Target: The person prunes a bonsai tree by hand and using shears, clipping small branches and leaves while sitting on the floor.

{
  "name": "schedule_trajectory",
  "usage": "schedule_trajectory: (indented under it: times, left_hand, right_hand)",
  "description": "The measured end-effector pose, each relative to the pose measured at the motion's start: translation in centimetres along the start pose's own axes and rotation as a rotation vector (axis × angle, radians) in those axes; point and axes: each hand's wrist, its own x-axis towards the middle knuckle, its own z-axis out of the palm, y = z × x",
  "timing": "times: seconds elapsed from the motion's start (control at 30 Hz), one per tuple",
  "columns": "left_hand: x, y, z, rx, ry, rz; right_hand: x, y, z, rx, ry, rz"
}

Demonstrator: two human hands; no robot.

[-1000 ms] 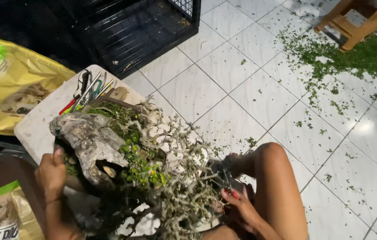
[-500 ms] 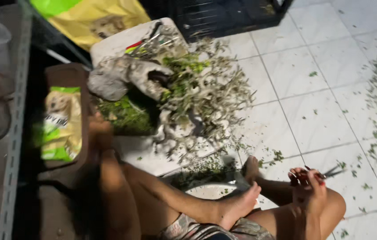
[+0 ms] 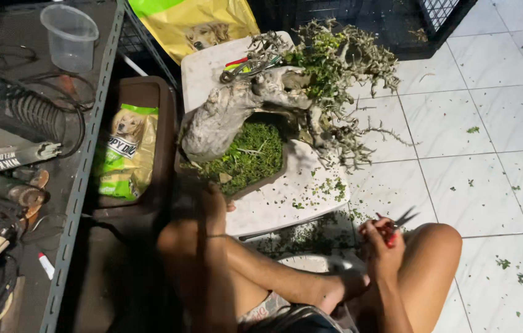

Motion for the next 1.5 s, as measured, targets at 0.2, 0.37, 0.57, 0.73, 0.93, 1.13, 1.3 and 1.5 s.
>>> schedule_trajectory:
  times: [0.2,0.37,0.57,0.73,0.93,1.13,1.3,1.5]
  left_hand:
    - [-10.9,3.1,-1.0,-0.287,-0.088,-0.085]
    - [-15.5,4.2,-1.8,-0.348,-0.095,-0.256]
    - [-15.2,-1.4,-0.7,-0.726,-0.062,-0.271]
    - [-15.5,-4.0,-1.2,-0.673,-0.048,-0.306]
    - [-16.9,-1.2,-5.7,-0.080,-0.269,-0.379]
    - [-13.9,-10.5,-4.0,-0.072,-0.452,-0.460]
    - [-7.3,-21.1,-7.8,0.179,-0.401,-0.106]
    - [-19.0,11.0,-13.2,0.468,-0.353,0.960]
  right_hand:
    - [2.0,5.9,9.9,0.083,-0.069,0.132]
    - [6.2,5.6,16.8,0.133,-0.083,0.126]
    - [5.5,3.3,17.7,0.051,-0.118,0.162]
    - [3.7,4.2,15.4,-0.107,-0.139,0.188]
    - [2.1,4.1,14.3,-0.192,-0.144,0.162]
    - [2.5,2.8,13.6,-0.135,-0.237,0.298]
    - [2.4,2.3,10.3,-0.439,-0.254,0.568]
    - [0.0,2.1,4.8,-0.159,-0.299,0.699]
